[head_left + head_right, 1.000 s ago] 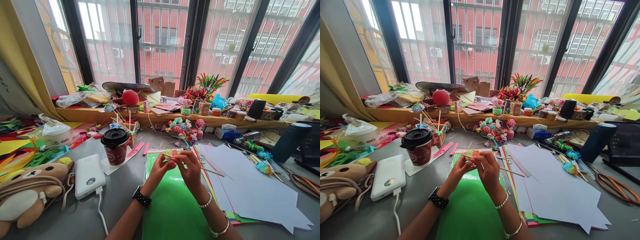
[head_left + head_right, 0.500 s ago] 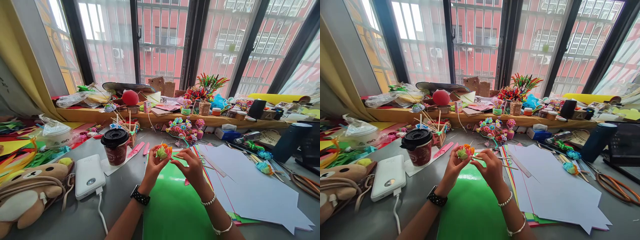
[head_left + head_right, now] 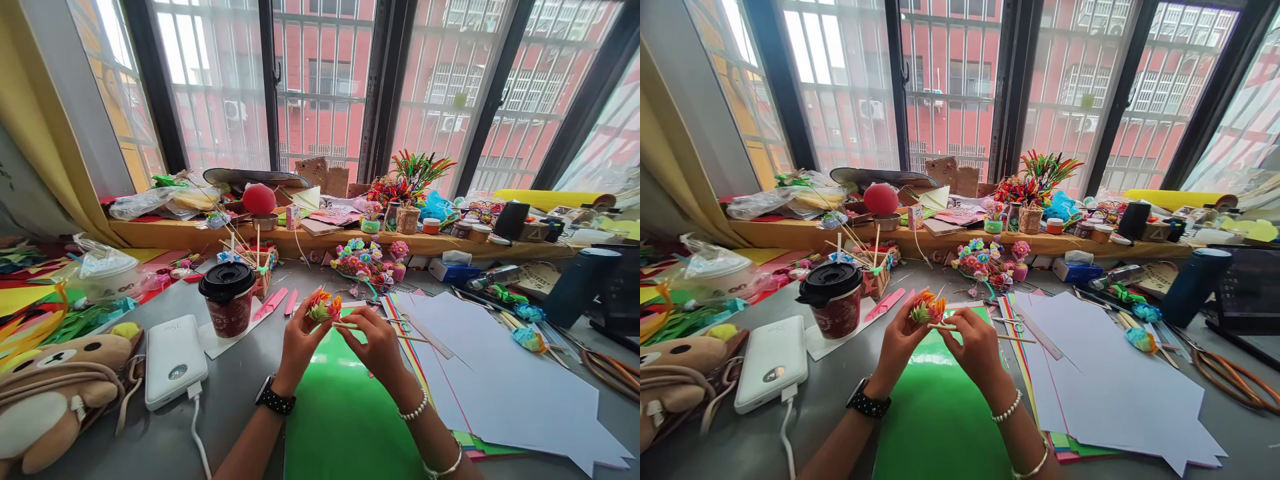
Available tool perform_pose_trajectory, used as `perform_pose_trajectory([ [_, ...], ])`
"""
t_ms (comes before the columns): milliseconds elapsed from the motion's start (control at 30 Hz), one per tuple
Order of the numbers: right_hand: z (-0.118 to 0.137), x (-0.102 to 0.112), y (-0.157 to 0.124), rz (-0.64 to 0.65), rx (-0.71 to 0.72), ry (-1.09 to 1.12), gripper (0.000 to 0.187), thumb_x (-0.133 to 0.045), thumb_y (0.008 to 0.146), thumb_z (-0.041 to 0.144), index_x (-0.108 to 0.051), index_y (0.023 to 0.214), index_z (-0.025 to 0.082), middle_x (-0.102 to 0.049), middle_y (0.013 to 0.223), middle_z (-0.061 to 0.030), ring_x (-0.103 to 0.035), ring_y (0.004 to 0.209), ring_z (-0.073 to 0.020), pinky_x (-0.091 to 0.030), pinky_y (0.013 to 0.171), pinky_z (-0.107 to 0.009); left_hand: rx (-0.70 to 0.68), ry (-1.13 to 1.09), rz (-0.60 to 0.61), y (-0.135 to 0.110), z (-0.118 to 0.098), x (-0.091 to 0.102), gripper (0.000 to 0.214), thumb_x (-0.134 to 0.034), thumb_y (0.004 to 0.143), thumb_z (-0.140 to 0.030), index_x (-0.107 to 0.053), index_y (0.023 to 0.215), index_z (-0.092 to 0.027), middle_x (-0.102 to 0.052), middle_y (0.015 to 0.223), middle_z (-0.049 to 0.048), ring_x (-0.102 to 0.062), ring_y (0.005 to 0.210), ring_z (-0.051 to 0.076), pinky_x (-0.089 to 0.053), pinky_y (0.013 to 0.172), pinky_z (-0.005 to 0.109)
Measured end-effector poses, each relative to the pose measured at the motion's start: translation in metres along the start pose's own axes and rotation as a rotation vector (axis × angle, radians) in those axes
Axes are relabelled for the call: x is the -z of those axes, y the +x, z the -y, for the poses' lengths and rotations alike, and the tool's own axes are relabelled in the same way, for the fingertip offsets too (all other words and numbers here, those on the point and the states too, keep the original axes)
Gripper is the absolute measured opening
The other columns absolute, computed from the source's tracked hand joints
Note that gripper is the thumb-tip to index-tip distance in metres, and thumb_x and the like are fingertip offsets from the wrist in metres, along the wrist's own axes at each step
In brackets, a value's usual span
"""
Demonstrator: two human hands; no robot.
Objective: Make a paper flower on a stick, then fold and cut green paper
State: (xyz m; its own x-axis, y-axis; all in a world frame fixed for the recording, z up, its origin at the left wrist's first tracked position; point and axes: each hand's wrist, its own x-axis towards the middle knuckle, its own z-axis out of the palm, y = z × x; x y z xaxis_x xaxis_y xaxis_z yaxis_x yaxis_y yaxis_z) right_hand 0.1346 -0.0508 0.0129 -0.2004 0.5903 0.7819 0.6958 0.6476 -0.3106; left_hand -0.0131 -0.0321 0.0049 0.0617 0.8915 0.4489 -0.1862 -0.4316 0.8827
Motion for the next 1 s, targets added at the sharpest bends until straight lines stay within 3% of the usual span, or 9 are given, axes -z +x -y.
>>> perform_pose_trajectory([
  [200, 0.006, -0.005, -0.002, -0.034, 0.035, -0.060, 0.016, -0.048, 0.079, 0.018, -0.064, 0.077, 0.015, -0.060, 0.071, -0.0058, -0.056, 0.061, -0.0152, -0.043, 0.055, -0.024, -0.171, 0.149, -0.049, -0.002, 0.003, -0.003, 0.056, -0.063, 0.068, -0.020, -0.039, 0.118, -0.028, -0.033, 0.123, 0.0057, -0.043, 0.111, 0.021, -0.043, 0.088, 0.030],
  [367, 0.006, -0.004, -0.002, -0.007, 0.083, 0.035, 0.013, -0.053, 0.078, 0.024, -0.063, 0.079, 0.017, -0.060, 0.073, -0.0049, -0.056, 0.065, -0.0149, -0.044, 0.057, -0.024, -0.139, 0.139, -0.069, 0.001, 0.002, 0.000, 0.053, -0.065, 0.066, -0.021, -0.042, 0.115, -0.025, -0.044, 0.110, 0.0054, -0.050, 0.102, 0.020, -0.044, 0.086, 0.032],
  [467, -0.002, 0.005, 0.002, -0.028, -0.022, 0.169, 0.024, -0.061, 0.071, 0.035, -0.060, 0.086, 0.017, -0.058, 0.079, -0.0046, -0.054, 0.065, -0.0139, -0.045, 0.061, -0.025, -0.099, 0.063, 0.044, 0.003, -0.005, 0.005, 0.055, -0.066, 0.065, -0.019, -0.041, 0.114, -0.024, -0.052, 0.107, 0.0053, -0.052, 0.099, 0.020, -0.044, 0.087, 0.036],
  [567, -0.010, 0.016, 0.005, 0.039, -0.136, 0.254, 0.053, -0.065, 0.065, 0.041, -0.050, 0.111, 0.019, -0.054, 0.084, -0.0026, -0.040, 0.048, -0.0079, -0.040, 0.047, -0.021, -0.076, 0.030, 0.192, 0.003, -0.012, 0.009, 0.049, -0.068, 0.063, -0.016, -0.048, 0.108, -0.023, -0.051, 0.112, 0.0058, -0.052, 0.100, 0.022, -0.046, 0.085, 0.036],
  [633, -0.011, 0.019, 0.007, 0.127, -0.146, 0.301, 0.061, -0.064, 0.066, 0.041, -0.043, 0.120, 0.022, -0.052, 0.083, -0.0006, -0.030, 0.043, -0.0059, -0.033, 0.041, -0.019, -0.059, 0.034, 0.251, 0.003, -0.016, 0.010, 0.048, -0.068, 0.062, -0.015, -0.052, 0.107, -0.023, -0.048, 0.116, 0.0060, -0.053, 0.100, 0.023, -0.047, 0.084, 0.036],
  [733, -0.009, 0.019, 0.007, 0.180, -0.132, 0.364, 0.049, -0.061, 0.070, 0.038, -0.049, 0.115, 0.024, -0.048, 0.073, 0.0022, -0.028, 0.045, -0.0063, -0.027, 0.040, -0.019, -0.013, 0.027, 0.275, 0.001, -0.019, 0.010, 0.054, -0.069, 0.060, -0.013, -0.050, 0.110, -0.023, -0.049, 0.115, 0.0060, -0.054, 0.098, 0.023, -0.048, 0.083, 0.035],
  [1000, -0.007, 0.013, 0.005, 0.088, -0.224, 0.432, 0.038, -0.062, 0.067, 0.043, -0.061, 0.093, 0.016, -0.051, 0.063, 0.0021, -0.027, 0.044, -0.0068, -0.025, 0.040, -0.020, 0.026, 0.000, 0.305, 0.000, -0.021, 0.011, 0.047, -0.070, 0.058, -0.012, -0.057, 0.103, -0.021, -0.054, 0.115, 0.0053, -0.057, 0.093, 0.023, -0.049, 0.081, 0.036],
])
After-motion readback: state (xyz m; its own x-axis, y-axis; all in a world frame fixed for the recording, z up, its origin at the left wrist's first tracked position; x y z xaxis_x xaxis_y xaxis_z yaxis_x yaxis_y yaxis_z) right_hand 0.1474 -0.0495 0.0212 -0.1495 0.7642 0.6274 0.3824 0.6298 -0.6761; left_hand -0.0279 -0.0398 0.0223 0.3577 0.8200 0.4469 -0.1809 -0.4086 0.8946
